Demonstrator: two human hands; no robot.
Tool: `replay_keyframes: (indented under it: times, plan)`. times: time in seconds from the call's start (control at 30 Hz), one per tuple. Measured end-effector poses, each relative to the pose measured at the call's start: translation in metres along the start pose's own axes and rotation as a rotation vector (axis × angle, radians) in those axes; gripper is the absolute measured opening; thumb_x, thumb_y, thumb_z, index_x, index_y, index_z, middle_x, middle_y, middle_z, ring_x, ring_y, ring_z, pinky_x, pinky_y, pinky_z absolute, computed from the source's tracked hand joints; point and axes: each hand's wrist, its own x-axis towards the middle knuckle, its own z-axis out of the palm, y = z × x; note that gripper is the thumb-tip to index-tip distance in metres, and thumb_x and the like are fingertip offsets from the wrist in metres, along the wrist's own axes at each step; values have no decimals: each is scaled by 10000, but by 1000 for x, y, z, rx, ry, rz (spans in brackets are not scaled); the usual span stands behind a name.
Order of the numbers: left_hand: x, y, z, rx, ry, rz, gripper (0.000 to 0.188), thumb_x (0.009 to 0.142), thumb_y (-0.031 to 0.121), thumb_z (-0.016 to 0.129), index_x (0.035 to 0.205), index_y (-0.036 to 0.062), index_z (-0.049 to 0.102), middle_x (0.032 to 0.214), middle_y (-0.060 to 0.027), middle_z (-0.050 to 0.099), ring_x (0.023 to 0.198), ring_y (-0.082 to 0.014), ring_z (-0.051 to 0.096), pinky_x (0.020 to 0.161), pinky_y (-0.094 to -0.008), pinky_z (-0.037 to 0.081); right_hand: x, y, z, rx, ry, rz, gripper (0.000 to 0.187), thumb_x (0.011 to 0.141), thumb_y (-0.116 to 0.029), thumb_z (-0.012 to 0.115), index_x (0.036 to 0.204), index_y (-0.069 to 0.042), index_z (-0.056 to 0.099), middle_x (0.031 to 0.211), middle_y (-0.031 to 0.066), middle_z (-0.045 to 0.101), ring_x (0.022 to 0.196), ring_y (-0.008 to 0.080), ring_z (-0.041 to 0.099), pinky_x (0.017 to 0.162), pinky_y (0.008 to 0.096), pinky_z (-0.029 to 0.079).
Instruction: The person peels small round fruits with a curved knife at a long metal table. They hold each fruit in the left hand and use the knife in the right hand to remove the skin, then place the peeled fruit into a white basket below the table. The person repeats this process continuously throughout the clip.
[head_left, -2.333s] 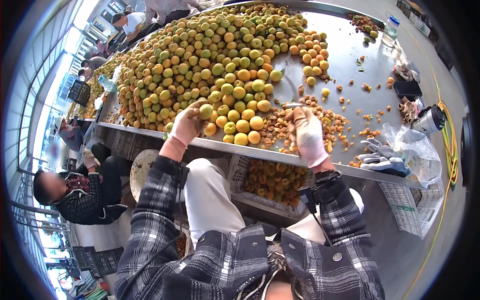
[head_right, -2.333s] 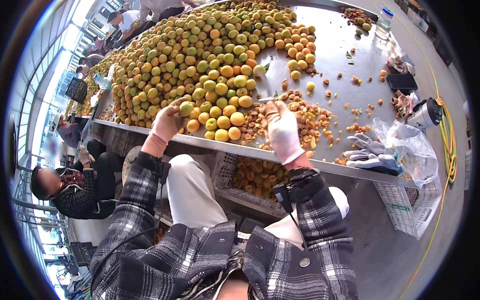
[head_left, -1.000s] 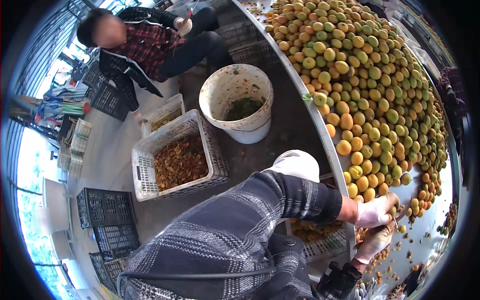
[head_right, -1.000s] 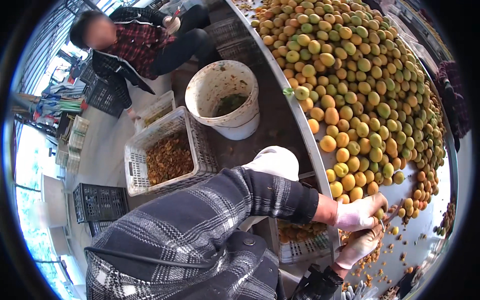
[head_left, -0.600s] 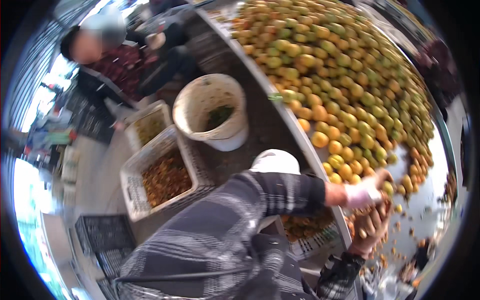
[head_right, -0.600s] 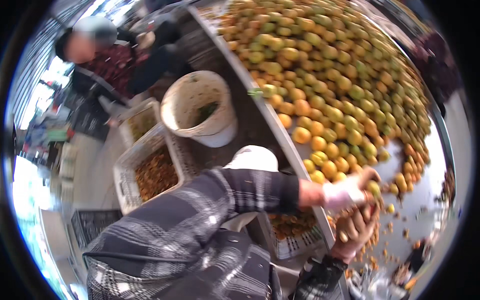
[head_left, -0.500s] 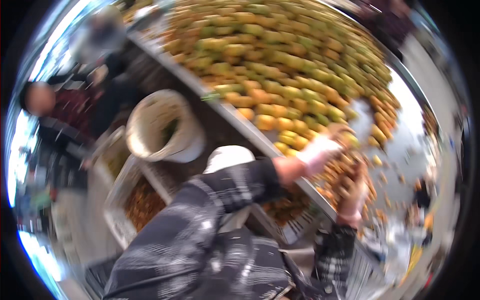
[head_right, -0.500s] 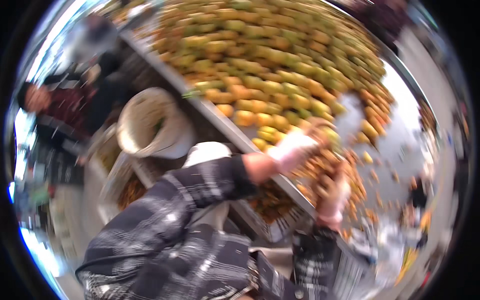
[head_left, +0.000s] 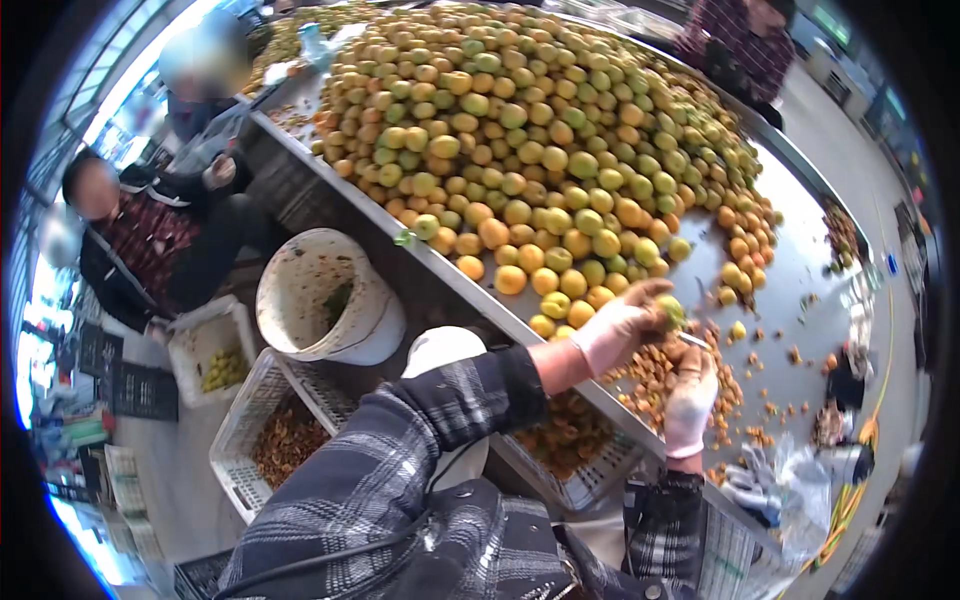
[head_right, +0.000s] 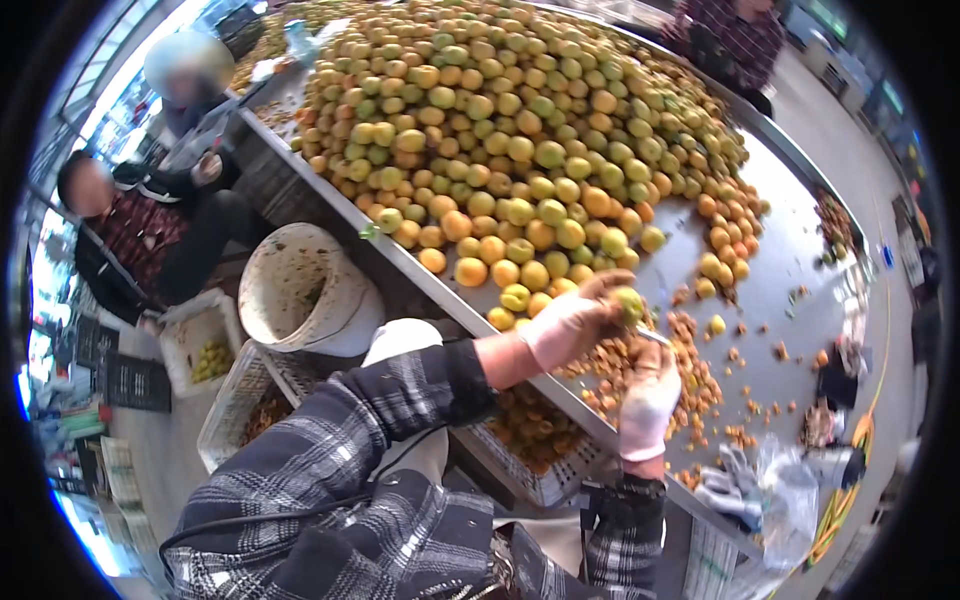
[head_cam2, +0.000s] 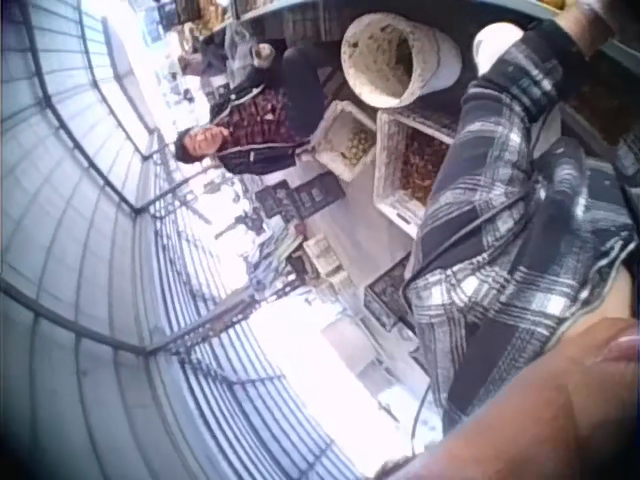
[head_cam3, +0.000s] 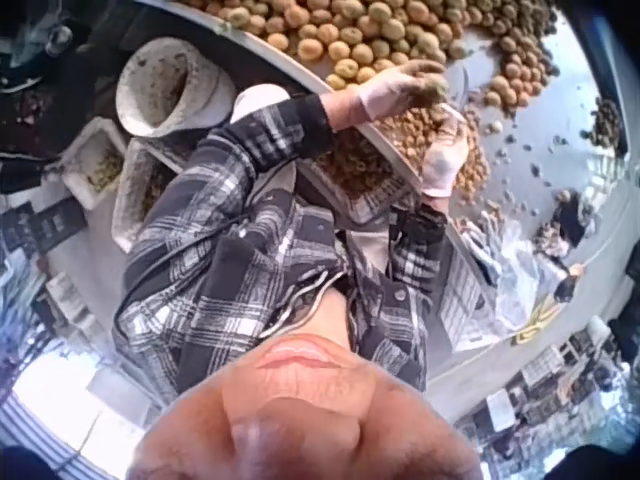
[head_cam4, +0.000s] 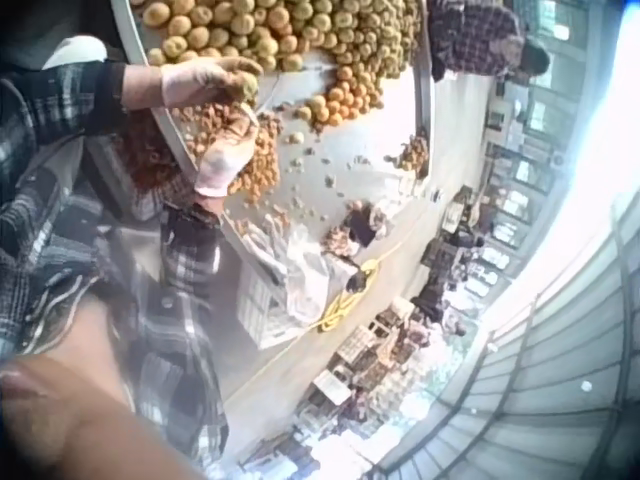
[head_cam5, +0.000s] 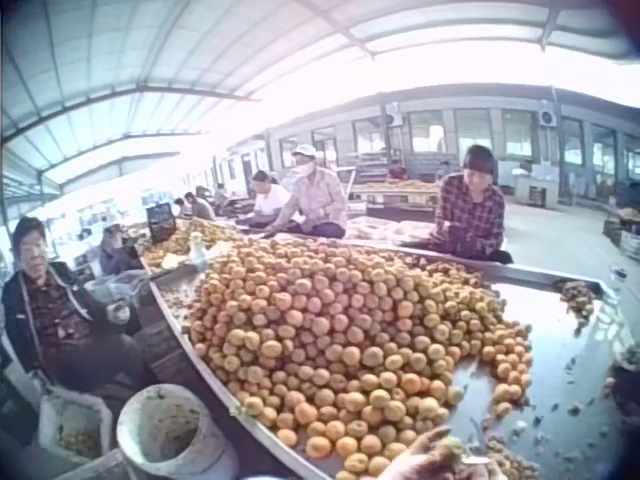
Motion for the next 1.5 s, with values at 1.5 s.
replay_keyframes:
  times: [1.5]
  plan:
    - [-10, 8, -7, 358, 161, 21, 433, 989, 363, 544, 1195, -17, 575, 1062, -84, 659, 930, -170, 640, 849, -308, 530, 3, 27, 20, -1038, 72, -331, 175, 836, -164, 575, 963, -44, 589, 691, 205, 637, 670, 386, 650, 596, 470, 515]
